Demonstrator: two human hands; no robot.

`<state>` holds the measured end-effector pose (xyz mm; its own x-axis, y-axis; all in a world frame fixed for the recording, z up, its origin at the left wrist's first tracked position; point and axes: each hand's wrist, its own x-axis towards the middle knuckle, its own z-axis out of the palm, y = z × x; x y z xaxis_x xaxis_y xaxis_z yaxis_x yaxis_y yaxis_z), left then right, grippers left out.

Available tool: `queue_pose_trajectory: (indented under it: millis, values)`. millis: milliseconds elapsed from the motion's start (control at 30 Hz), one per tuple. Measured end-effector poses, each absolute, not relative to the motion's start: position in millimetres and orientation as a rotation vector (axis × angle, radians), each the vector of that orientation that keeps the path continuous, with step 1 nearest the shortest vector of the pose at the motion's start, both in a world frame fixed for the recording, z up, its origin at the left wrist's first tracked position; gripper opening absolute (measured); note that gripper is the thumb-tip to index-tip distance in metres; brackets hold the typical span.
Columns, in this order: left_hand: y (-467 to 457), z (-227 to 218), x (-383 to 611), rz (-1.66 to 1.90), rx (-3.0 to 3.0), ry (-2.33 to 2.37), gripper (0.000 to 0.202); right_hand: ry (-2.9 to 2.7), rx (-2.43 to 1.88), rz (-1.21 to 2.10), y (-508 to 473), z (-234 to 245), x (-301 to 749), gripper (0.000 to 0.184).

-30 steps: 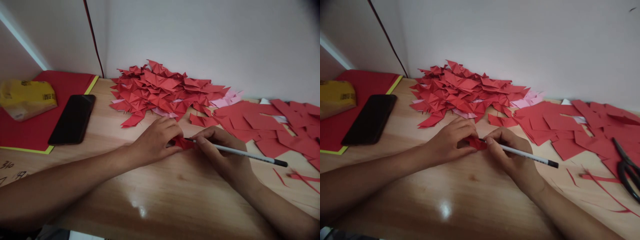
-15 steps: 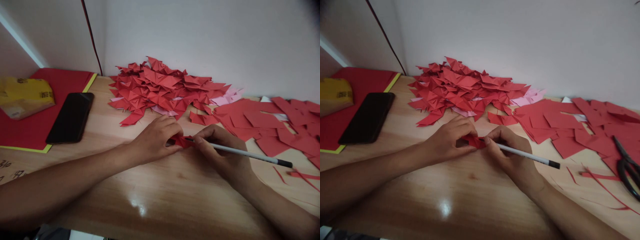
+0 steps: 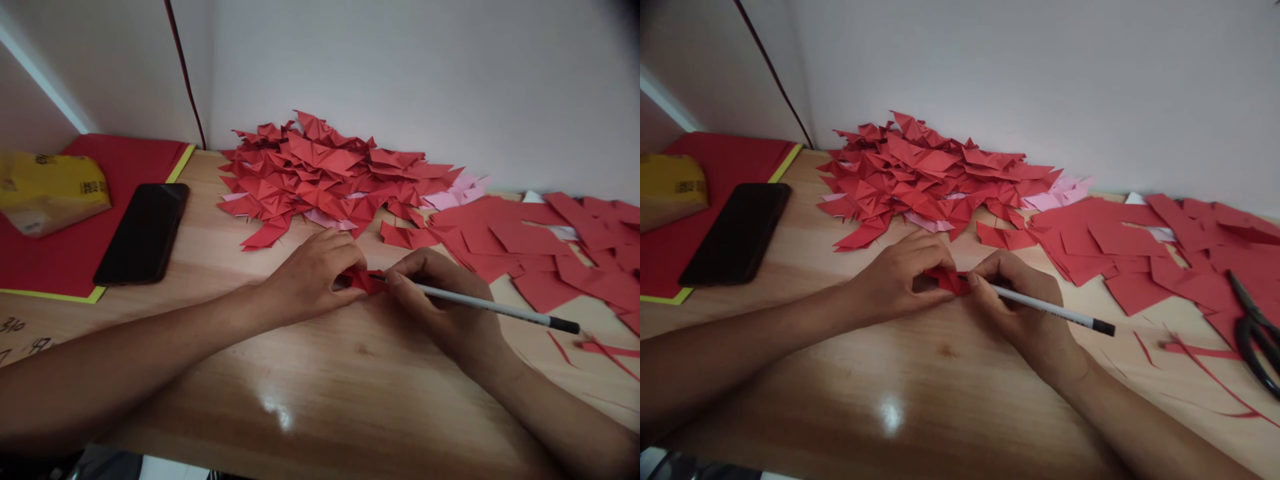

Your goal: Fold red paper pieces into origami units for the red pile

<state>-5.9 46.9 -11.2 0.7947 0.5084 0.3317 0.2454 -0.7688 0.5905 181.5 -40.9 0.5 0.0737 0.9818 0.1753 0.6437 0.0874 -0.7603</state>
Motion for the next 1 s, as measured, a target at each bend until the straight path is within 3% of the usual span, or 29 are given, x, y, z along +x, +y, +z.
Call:
queue_pose_trajectory:
  millis: [1000]
  values:
    - [46.0,-10.3,-5.5,0.675,2.470,0.564,0.015,-1.687,-1.584,0.552,-40.4,-3.9,184.1,0.016]
